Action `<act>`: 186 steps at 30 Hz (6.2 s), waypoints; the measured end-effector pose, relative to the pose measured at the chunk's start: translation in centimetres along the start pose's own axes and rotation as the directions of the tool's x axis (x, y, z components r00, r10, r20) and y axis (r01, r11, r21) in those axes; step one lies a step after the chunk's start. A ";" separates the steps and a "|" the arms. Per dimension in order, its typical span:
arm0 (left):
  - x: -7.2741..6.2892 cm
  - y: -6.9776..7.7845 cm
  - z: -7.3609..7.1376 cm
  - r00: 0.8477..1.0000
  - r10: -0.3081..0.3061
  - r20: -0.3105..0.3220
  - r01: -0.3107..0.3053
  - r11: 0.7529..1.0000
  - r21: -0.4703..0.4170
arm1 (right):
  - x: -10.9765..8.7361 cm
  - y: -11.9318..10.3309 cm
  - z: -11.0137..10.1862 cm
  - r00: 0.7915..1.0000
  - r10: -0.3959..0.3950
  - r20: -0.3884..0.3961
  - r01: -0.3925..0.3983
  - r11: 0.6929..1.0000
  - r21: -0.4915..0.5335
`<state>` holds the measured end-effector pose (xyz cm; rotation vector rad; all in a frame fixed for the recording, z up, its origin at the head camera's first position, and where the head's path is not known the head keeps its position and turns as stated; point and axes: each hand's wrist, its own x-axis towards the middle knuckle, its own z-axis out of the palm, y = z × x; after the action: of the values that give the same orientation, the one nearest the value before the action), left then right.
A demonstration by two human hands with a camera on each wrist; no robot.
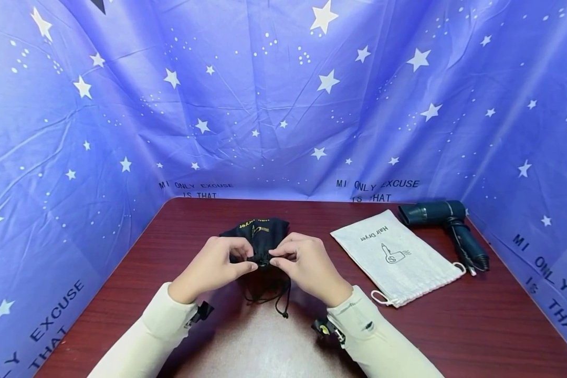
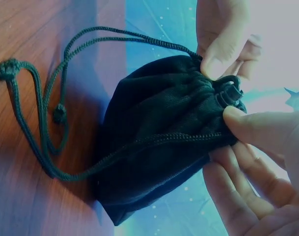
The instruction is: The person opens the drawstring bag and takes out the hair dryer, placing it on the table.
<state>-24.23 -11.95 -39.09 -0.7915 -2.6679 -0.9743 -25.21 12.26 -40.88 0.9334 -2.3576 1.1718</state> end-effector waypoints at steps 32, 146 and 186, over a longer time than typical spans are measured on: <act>-0.1 0.2 0.6 0.997 0.048 -0.053 -0.037 0.982 0.186 | -0.2 -0.8 0.0 0.999 -0.019 -0.029 0.012 0.974 -0.226; -0.5 0.9 2.5 0.956 0.183 -0.230 -0.033 0.843 0.537 | -0.6 0.0 1.0 0.964 -0.256 -0.076 0.191 0.861 -0.471; -0.5 0.7 2.1 0.962 0.153 -0.226 -0.008 0.844 0.536 | -0.5 0.1 0.3 0.975 -0.207 -0.080 0.147 0.874 -0.463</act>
<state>-23.39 -10.35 -40.47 -0.5920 -2.4551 -0.2539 -24.93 12.32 -41.40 0.8539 -2.2391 0.5478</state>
